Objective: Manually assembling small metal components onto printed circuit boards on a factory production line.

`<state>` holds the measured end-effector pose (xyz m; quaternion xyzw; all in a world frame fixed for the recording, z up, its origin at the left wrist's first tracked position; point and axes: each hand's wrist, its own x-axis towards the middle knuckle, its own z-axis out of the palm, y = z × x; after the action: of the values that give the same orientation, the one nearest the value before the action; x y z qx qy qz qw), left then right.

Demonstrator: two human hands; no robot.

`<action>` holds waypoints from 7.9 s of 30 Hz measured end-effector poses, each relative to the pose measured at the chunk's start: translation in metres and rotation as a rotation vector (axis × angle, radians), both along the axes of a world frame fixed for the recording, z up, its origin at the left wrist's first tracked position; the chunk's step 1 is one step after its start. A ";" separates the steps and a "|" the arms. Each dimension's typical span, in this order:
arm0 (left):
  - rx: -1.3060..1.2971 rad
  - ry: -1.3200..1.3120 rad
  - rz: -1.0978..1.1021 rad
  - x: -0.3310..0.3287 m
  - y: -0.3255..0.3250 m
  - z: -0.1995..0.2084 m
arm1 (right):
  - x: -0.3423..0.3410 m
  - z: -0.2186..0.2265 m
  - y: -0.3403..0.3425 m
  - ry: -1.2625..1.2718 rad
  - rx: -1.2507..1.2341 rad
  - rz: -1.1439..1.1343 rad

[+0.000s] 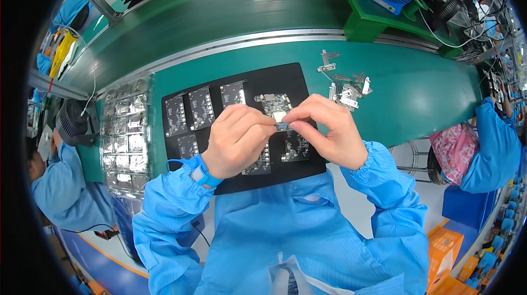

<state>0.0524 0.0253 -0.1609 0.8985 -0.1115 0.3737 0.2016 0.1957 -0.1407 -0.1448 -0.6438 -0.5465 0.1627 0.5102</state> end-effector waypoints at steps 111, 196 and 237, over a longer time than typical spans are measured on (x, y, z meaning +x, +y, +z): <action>-0.770 0.148 0.593 -0.148 0.006 -0.002 | 0.046 0.021 0.001 0.402 -0.214 -0.070; -0.550 0.557 0.547 -0.104 -0.002 0.002 | 0.105 -0.045 -0.007 -0.341 -0.351 -0.171; -1.167 0.474 0.496 -0.124 -0.002 -0.002 | 0.150 -0.044 -0.014 -0.367 -0.630 -0.241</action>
<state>-0.0715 0.0228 -0.1627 0.6991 0.3654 0.2006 0.5810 0.3453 -0.1546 -0.1890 -0.8470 -0.4725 0.1437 0.1966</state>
